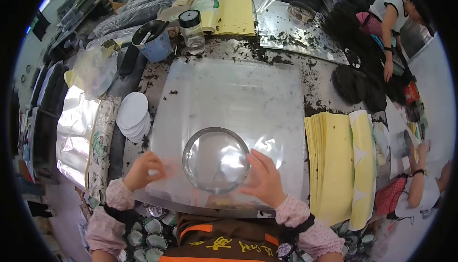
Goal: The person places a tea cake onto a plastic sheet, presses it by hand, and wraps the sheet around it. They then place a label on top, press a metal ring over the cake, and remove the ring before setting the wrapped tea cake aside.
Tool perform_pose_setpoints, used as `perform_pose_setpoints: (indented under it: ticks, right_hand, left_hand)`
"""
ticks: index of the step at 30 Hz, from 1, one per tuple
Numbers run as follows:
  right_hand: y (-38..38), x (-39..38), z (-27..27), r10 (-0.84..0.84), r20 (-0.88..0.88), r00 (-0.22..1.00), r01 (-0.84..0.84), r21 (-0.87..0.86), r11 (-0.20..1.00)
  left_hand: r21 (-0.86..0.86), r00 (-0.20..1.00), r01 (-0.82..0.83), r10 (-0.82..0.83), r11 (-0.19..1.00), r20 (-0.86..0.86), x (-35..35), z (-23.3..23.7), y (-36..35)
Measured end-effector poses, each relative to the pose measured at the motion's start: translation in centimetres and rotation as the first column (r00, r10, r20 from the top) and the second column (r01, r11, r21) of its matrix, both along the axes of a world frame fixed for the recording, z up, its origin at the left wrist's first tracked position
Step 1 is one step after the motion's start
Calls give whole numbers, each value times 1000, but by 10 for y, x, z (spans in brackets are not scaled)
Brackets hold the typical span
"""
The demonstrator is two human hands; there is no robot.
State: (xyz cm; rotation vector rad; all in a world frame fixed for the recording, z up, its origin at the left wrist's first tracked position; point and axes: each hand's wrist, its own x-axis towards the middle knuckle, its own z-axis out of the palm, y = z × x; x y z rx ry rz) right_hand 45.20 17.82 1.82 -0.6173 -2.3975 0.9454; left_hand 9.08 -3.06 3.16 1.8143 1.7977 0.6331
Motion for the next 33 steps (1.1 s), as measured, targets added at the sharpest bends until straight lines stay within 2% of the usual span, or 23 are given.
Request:
perform_pose_setpoints:
  ticks: [1, 2, 3, 4, 5, 10, 13, 16, 19, 22, 25, 26, 29, 33]
  right_hand:
    - [-10, 9, -7, -21, 28, 999, 23, -60, 998]
    - [-18, 13, -13, 38, 81, 996, -31, -87, 996]
    - [-24, 9, -16, 24, 84, 996, -21, -39, 999]
    - [-30, 2, -18, 12, 87, 996, -12, 5, 1000]
    - [-34, -3, -20, 0, 88, 996, -5, 54, 999]
    - [-36, -12, -25, -40, 49, 998, 39, 15, 999]
    - [-40, -13, -22, -42, 66, 997, 42, 0, 999]
    - [-43, -13, -22, -54, 51, 997, 55, -20, 998]
    - [-45, -14, -21, -62, 49, 997, 62, 1, 998]
    - [-44, -17, -20, -66, 48, 997, 66, 10, 998]
    - [-48, -14, -19, -71, 46, 996, 72, -27, 997]
    - [-47, -14, -20, -68, 41, 997, 69, -30, 997]
    - [-42, -9, -18, -36, 32, 999, 38, -63, 997]
    - [-49, 29, 14, 59, 20, 998, -56, -113, 992]
  left_hand:
    - [-34, 996, 78, -79, 996, -36, 2, -1, -4]
    - [-77, 984, 160, -165, 984, -69, 4, -2, -10]
    - [-125, 962, 242, -255, 962, -98, 4, -4, -15]
    - [-174, 973, 229, -232, 958, 1, -1, -14, -18]
    - [-171, 971, 239, -240, 956, 11, -2, -17, -19]
    - [-104, 967, 254, -256, 962, -4, 0, -21, -21]
    - [-166, 982, 184, -189, 969, -11, 8, -5, -21]
    - [-184, 983, 182, -178, 966, 35, 4, -9, -24]
    - [-100, 976, 214, -216, 972, -3, 5, -11, -23]
    - [168, 947, 219, -167, 961, -274, 24, 24, -11]
    - [179, 985, -26, 55, 983, -163, 17, 48, -13]
    - [10, 995, 53, -52, 999, -79, 6, 26, -24]
    - [-57, 983, 169, -164, 984, 86, -3, -14, -36]
    - [-83, 980, 191, -186, 978, 64, -5, -21, -35]
